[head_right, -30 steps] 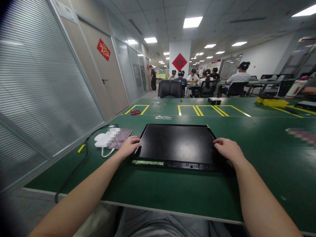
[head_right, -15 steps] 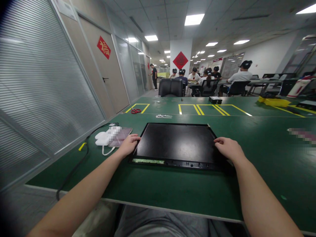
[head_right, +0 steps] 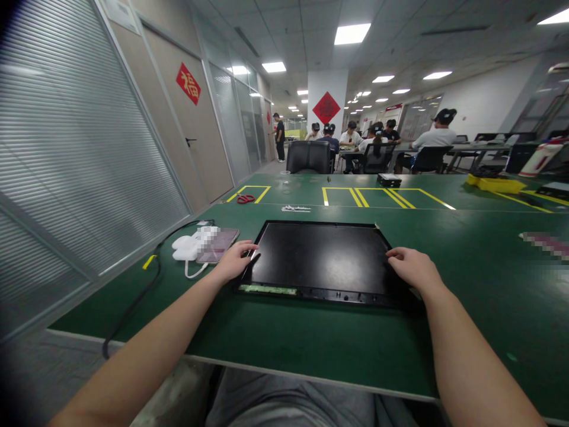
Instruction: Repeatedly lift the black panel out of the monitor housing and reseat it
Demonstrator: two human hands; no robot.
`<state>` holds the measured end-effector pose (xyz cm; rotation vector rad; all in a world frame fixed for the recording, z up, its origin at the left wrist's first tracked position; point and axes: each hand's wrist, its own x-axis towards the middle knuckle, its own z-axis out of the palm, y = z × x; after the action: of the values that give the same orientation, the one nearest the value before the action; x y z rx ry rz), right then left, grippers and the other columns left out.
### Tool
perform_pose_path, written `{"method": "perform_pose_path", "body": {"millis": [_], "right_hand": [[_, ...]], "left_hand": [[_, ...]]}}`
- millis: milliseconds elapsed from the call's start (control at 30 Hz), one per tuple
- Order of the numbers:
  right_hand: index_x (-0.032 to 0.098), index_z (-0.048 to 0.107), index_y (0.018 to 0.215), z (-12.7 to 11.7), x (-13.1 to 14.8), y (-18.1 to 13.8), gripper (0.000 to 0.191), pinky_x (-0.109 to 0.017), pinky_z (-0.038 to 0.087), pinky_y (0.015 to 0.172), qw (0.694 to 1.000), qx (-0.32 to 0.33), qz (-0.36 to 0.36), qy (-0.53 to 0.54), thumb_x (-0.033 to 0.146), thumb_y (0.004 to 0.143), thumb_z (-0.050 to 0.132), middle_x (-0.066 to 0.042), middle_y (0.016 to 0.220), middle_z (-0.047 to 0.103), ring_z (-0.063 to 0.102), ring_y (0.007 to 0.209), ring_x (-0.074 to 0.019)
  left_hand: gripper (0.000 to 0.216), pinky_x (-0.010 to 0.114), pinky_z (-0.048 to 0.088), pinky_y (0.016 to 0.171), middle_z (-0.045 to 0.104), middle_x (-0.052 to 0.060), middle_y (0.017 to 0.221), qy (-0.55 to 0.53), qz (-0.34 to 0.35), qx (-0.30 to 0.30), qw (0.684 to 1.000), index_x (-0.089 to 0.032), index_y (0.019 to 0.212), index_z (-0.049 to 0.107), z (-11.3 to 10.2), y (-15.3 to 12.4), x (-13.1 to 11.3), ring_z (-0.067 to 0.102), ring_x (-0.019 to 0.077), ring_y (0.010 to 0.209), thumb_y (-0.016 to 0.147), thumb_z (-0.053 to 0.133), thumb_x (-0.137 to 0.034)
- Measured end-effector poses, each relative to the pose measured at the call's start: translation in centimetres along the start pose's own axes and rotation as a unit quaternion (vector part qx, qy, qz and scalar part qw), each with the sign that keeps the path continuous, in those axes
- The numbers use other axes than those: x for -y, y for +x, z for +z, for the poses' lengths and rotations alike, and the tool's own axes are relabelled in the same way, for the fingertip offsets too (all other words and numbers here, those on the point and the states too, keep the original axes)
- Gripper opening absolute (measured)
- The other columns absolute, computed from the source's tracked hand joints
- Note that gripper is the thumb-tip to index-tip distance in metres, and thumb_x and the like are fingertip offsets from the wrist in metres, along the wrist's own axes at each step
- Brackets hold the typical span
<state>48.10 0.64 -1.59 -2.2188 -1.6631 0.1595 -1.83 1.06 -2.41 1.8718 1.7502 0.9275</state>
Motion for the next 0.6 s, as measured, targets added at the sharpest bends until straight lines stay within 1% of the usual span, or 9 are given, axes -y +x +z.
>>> {"method": "perform_pose_path", "body": {"millis": [100,267,367,467,600], "right_hand": [[0.027,0.083,0.099,-0.05,0.01,-0.02,0.034,-0.035,0.054,0.076,1.000,-0.009,-0.005,-0.002,0.037,0.077,0.059,-0.008,0.099,0.078,0.071,0.092,-0.0274],[0.027,0.083,0.100,-0.29,0.25,-0.22,0.034,-0.036,0.054,0.075,1.000,0.005,0.001,0.000,0.038,0.077,0.059,-0.008,0.100,0.079,0.071,0.093,-0.0279],[0.027,0.083,0.099,-0.20,0.17,-0.23,0.034,-0.035,0.053,0.073,1.000,-0.005,-0.005,0.004,0.037,0.077,0.058,-0.007,0.099,0.079,0.071,0.090,-0.0273],[0.027,0.083,0.097,-0.12,0.10,-0.28,0.033,-0.035,0.053,0.071,1.000,-0.014,-0.011,0.006,0.037,0.076,0.059,-0.008,0.097,0.079,0.071,0.089,-0.0273],[0.027,0.083,0.099,-0.42,0.50,-0.53,0.034,-0.035,0.053,0.075,1.000,-0.006,-0.003,0.006,0.037,0.078,0.058,-0.008,0.101,0.079,0.071,0.094,-0.0282]], "left_hand": [[0.053,0.042,0.046,0.115,0.062,0.015,0.142,-0.007,0.005,-0.006,1.000,-0.017,0.116,0.079,-0.06,-0.05,-0.07,0.057,0.0293,0.137,0.071,0.060,0.001],[0.048,0.043,0.048,0.113,0.062,0.017,0.141,-0.012,0.011,-0.012,1.000,-0.017,0.116,0.078,-0.20,-0.03,-0.03,0.057,0.0302,0.135,0.073,0.062,-0.004],[0.047,0.042,0.049,0.111,0.064,0.016,0.138,-0.005,0.016,-0.022,1.000,-0.018,0.118,0.076,-0.44,-0.03,0.04,0.060,0.0294,0.131,0.074,0.064,-0.008],[0.044,0.043,0.047,0.113,0.068,0.015,0.132,0.037,0.025,-0.028,0.999,-0.018,0.119,0.075,-0.77,-0.03,0.11,0.062,0.0302,0.127,0.076,0.066,-0.014],[0.035,0.047,0.040,0.116,0.071,0.017,0.129,0.136,0.018,-0.008,0.991,-0.017,0.117,0.076,-0.88,-0.13,-0.01,0.060,0.0337,0.129,0.085,0.065,-0.028]]}}
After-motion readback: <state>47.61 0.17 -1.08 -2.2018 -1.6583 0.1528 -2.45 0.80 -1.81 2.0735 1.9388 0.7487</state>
